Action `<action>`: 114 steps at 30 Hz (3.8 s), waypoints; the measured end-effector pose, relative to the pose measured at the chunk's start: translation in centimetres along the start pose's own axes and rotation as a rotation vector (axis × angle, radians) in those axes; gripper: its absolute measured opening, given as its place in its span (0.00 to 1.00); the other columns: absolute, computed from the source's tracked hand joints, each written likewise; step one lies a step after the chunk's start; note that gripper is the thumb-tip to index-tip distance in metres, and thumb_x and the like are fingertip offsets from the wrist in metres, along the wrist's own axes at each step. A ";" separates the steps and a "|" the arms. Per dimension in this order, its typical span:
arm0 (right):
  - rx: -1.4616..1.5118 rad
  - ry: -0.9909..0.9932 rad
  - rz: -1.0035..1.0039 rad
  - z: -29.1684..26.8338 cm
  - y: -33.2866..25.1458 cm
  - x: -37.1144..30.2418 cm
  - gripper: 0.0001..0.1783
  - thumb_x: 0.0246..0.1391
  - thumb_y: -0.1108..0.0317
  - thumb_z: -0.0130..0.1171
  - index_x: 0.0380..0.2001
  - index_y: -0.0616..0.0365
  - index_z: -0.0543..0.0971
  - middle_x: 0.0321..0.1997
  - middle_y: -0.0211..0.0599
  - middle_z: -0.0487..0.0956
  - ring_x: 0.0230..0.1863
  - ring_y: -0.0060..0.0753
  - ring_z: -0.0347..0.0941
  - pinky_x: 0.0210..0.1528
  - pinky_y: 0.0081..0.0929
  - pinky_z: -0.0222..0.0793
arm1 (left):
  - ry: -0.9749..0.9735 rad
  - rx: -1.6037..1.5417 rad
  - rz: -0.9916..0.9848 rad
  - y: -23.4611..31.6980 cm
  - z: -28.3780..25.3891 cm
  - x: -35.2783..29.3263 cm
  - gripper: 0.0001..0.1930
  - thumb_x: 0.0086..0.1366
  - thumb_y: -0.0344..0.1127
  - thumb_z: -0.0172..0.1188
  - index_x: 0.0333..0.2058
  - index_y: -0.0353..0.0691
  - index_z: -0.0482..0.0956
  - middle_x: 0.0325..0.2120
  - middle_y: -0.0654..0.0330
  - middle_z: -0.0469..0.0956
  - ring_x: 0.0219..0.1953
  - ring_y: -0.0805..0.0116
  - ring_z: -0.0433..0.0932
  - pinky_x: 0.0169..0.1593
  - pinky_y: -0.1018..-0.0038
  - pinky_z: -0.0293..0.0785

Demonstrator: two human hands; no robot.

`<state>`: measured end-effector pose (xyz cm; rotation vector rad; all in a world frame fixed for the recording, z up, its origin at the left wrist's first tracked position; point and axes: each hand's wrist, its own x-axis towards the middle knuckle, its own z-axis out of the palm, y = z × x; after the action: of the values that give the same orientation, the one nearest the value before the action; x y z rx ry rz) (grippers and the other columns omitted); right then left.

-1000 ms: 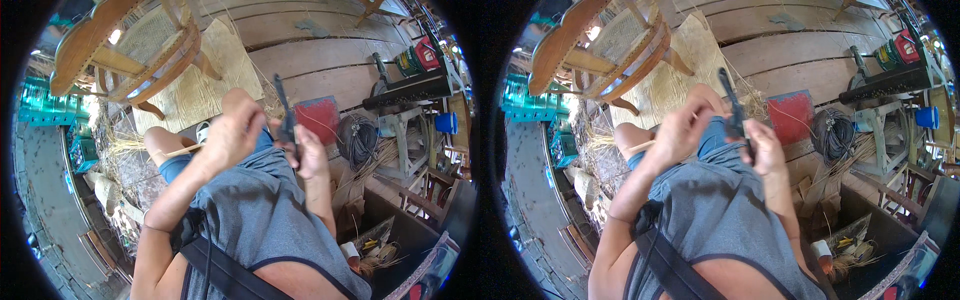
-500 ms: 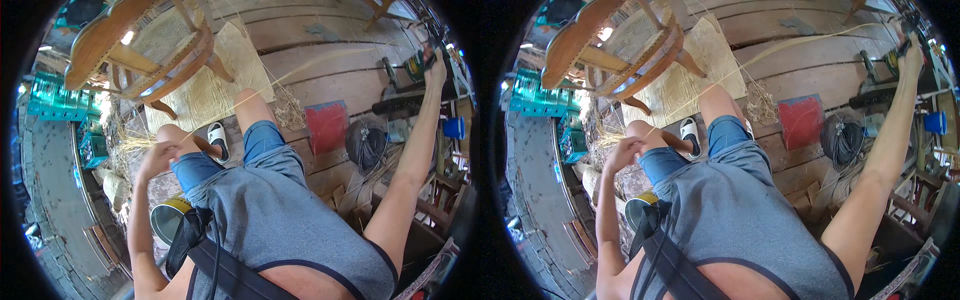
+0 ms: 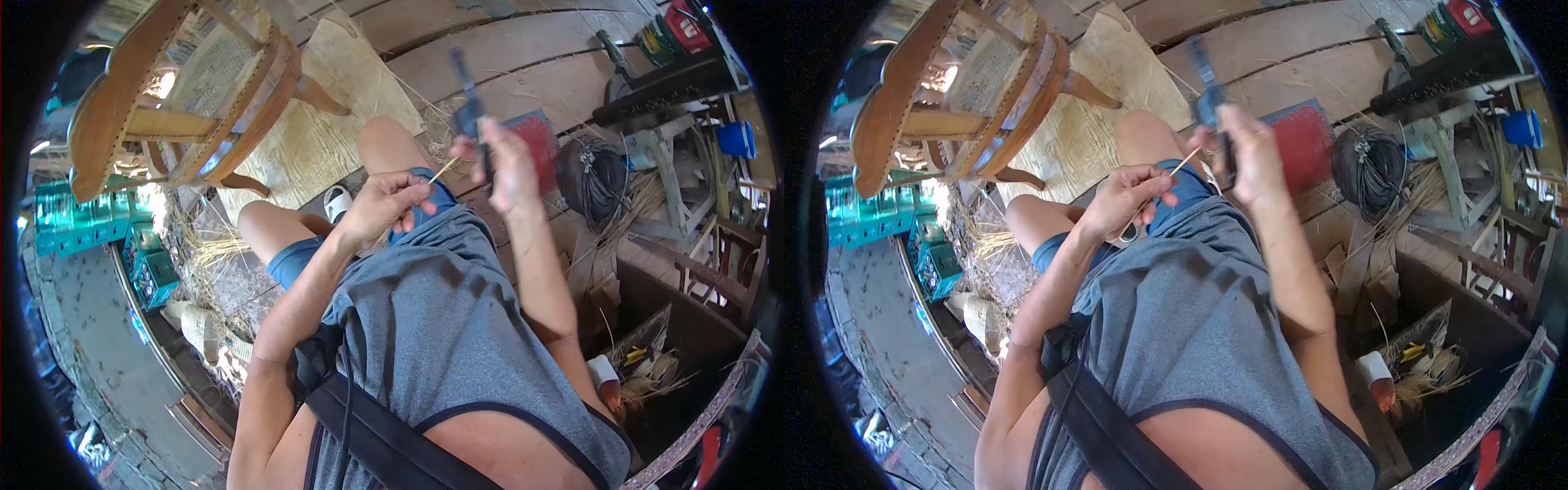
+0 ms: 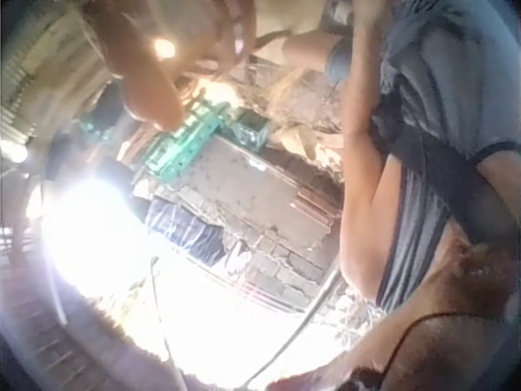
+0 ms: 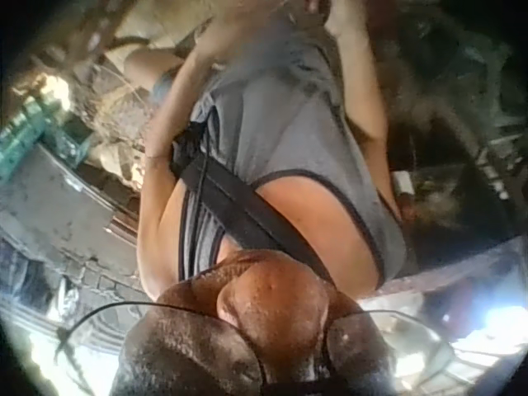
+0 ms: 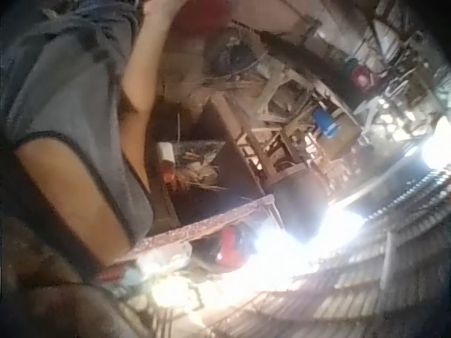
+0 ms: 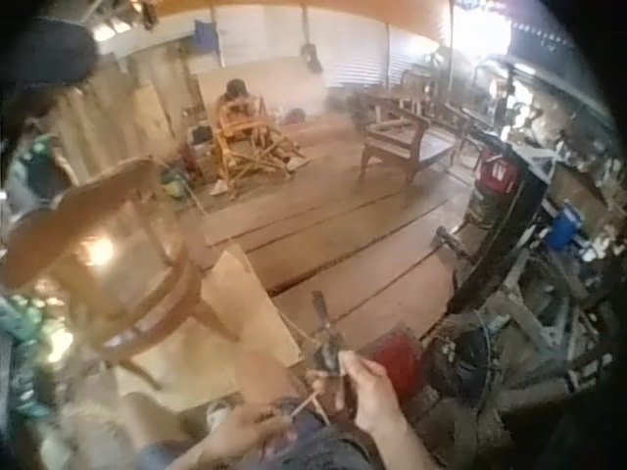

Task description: Preparing and splitting natural reed/cane fibers using a hand blade to weave a wooden chair.

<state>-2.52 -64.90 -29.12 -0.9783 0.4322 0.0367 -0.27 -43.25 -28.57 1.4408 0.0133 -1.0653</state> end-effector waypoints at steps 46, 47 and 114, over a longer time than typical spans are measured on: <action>-0.892 -0.035 -0.168 -0.5 4.3 -3.8 0.13 0.63 0.61 0.53 0.36 0.63 0.69 0.22 0.43 0.78 0.19 0.36 0.79 0.19 0.31 0.69 | 0.037 -0.413 0.068 -3.9 1.7 3.2 0.13 0.61 0.26 0.62 0.41 0.30 0.70 0.28 0.57 0.77 0.27 0.74 0.80 0.29 0.81 0.80; -0.892 -0.035 -0.119 -0.6 4.4 -3.7 0.16 0.64 0.59 0.52 0.34 0.64 0.70 0.20 0.41 0.77 0.18 0.32 0.78 0.18 0.29 0.69 | 0.044 -0.373 0.091 -4.2 1.6 3.0 0.13 0.61 0.27 0.63 0.42 0.31 0.70 0.28 0.57 0.77 0.27 0.75 0.79 0.28 0.81 0.79; -0.588 -0.340 -0.047 5.4 6.4 -4.6 0.22 0.66 0.54 0.47 0.25 0.59 0.76 0.14 0.27 0.69 0.11 0.15 0.61 0.14 0.18 0.55 | 0.224 0.459 0.366 -2.6 -2.7 -6.9 0.11 0.66 0.34 0.59 0.30 0.32 0.78 0.17 0.66 0.70 0.23 0.81 0.65 0.26 0.78 0.64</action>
<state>-6.33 -56.22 -29.92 -1.5290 0.0770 0.2964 -4.23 -36.58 -27.11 1.8828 -0.3418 -0.6221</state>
